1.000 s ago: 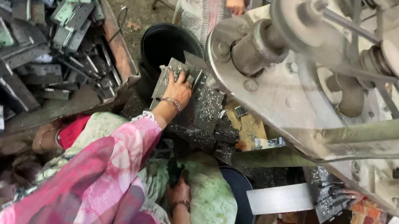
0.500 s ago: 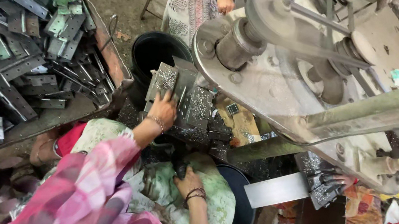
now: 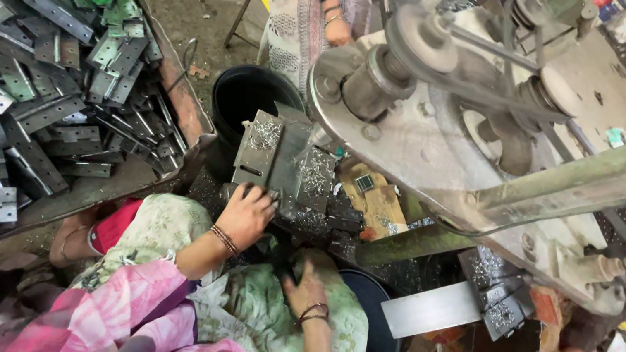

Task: The person operates a manual press machine to shape metal brackets. They repeatedly pick a bracket from a pile, place it into the press, activate the press with a lever, and then remove the shaped bracket.

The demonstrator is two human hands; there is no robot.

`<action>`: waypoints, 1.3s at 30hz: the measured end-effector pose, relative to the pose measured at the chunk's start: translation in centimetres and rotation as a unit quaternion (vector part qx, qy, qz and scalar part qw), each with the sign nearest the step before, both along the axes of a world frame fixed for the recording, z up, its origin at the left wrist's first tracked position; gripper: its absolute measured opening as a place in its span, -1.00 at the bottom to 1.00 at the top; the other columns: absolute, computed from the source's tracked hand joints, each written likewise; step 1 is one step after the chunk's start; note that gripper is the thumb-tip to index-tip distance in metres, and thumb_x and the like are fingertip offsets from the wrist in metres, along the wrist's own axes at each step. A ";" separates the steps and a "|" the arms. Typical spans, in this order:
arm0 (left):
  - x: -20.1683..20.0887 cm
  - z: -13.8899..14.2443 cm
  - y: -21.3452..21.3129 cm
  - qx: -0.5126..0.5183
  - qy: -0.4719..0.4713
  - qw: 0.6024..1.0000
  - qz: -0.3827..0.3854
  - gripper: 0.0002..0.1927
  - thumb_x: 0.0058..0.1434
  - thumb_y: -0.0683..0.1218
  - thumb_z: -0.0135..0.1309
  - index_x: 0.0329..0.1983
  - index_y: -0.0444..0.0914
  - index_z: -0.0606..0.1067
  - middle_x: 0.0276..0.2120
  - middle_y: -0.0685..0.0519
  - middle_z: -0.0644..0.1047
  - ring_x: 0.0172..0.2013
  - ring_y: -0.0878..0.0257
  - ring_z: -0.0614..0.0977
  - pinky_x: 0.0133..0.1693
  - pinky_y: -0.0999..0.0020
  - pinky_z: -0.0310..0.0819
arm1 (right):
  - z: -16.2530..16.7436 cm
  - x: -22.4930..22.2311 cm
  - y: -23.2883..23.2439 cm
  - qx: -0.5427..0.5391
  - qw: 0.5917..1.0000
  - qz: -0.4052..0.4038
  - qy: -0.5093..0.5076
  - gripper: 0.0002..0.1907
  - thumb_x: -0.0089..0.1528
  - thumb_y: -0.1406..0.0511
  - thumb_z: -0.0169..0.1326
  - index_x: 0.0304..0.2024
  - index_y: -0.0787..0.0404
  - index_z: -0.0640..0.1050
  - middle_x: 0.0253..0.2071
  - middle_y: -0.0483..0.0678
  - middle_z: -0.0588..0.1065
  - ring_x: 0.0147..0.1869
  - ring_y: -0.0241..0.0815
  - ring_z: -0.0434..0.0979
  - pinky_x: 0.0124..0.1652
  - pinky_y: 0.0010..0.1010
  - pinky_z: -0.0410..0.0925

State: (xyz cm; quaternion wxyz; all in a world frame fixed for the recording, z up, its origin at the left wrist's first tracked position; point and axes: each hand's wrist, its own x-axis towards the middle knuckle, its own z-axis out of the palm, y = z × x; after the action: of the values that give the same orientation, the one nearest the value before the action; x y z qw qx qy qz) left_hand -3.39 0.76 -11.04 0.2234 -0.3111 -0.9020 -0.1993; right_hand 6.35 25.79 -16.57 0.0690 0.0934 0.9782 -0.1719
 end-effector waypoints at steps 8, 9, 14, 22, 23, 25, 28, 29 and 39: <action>-4.0 -1.9 3.2 0.456 -0.338 0.821 0.062 -0.70 0.19 -0.12 0.21 -0.02 -0.30 0.68 -0.20 -0.13 0.67 -0.15 -0.08 0.69 -0.09 0.18 0.56 | 3.3 -7.4 1.0 -0.359 0.905 -0.085 0.213 -0.47 0.17 0.29 0.28 0.18 0.20 0.50 -0.17 -0.02 0.60 -0.26 -0.25 0.57 -0.31 -0.42 0.45; -4.6 -1.9 3.6 0.512 -0.378 0.771 0.015 -0.69 0.20 -0.12 0.21 -0.03 -0.33 0.68 -0.22 -0.11 0.70 -0.20 -0.10 0.71 -0.14 0.17 0.58 | 3.8 -8.3 1.1 -0.427 0.873 -0.094 0.218 -0.54 0.19 0.33 0.28 0.14 0.23 0.53 -0.18 -0.06 0.59 -0.28 -0.33 0.54 -0.36 -0.48 0.43; -7.3 0.4 2.5 0.448 -0.356 0.818 -0.064 -0.58 0.14 -0.07 0.19 0.07 -0.29 0.60 0.02 -0.11 0.57 0.02 -0.09 0.54 -0.03 0.07 0.44 | 6.5 -10.8 0.4 -0.428 0.842 -0.063 0.322 -0.67 0.19 0.41 0.27 0.00 0.27 0.53 -0.17 -0.06 0.58 -0.19 -0.26 0.55 -0.27 -0.46 0.46; -4.7 0.7 0.6 0.031 -0.123 0.983 0.131 -0.49 0.14 0.04 0.13 0.15 -0.22 0.51 0.26 -0.12 0.37 0.32 -0.10 0.27 0.19 -0.14 0.22 | 3.5 -11.6 -5.8 0.052 0.951 0.193 0.238 -0.35 0.00 0.53 0.19 0.18 0.24 0.46 0.14 0.16 0.38 0.24 0.23 0.40 0.19 -0.13 0.34; -3.8 -0.2 1.0 0.007 -0.117 0.986 0.118 -0.50 0.17 0.06 0.10 0.14 -0.23 0.51 0.26 -0.11 0.38 0.33 -0.11 0.25 0.21 -0.20 0.18 | 3.1 -11.4 -6.4 0.060 0.949 0.194 0.240 -0.31 0.02 0.54 0.17 0.24 0.24 0.43 0.19 0.16 0.35 0.28 0.22 0.37 0.24 -0.14 0.33; -2.7 -1.9 1.8 -0.037 -0.099 0.990 0.094 -0.52 0.21 0.08 0.05 0.14 -0.24 0.52 0.25 -0.08 0.39 0.35 -0.12 0.22 0.24 -0.33 0.09 | 2.7 -10.8 -6.9 0.058 0.953 0.192 0.227 -0.26 0.03 0.53 0.16 0.29 0.23 0.40 0.24 0.15 0.32 0.32 0.20 0.35 0.29 -0.15 0.30; -2.1 -4.0 3.2 -0.099 -0.113 0.985 0.082 -0.56 0.23 0.05 -0.04 0.10 -0.22 0.56 0.25 -0.05 0.40 0.39 -0.16 0.15 0.26 -0.49 -0.06 | 3.0 -8.6 -6.4 0.037 0.968 0.164 0.185 -0.25 0.02 0.45 0.21 0.29 0.20 0.37 0.26 0.15 0.32 0.31 0.22 0.33 0.27 -0.13 0.27; -2.4 -4.3 3.7 -0.108 -0.111 0.984 0.089 -0.58 0.25 0.05 -0.06 0.07 -0.21 0.57 0.26 -0.05 0.40 0.40 -0.18 0.13 0.27 -0.50 -0.08 | 3.1 -7.6 -5.9 0.036 0.969 0.156 0.185 -0.26 0.04 0.41 0.24 0.30 0.20 0.37 0.28 0.18 0.30 0.31 0.24 0.32 0.25 -0.12 0.26; -6.3 -3.9 5.8 -0.105 -0.109 0.980 0.128 -0.65 0.33 0.03 -0.09 -0.03 -0.18 0.63 0.18 -0.04 0.47 0.38 -0.18 0.20 0.29 -0.55 -0.12 | -3.7 1.5 -0.7 0.036 0.991 -0.009 -0.130 -0.11 0.16 0.09 0.29 0.41 0.16 0.17 -0.01 0.32 0.53 0.09 0.32 0.55 0.08 0.01 0.43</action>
State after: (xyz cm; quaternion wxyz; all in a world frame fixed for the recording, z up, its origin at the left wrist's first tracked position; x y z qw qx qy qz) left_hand -9.67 6.53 -14.94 0.1135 -0.1909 -0.9693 -0.1056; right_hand 7.84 25.12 -20.23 0.1908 0.1260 0.9656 -0.1240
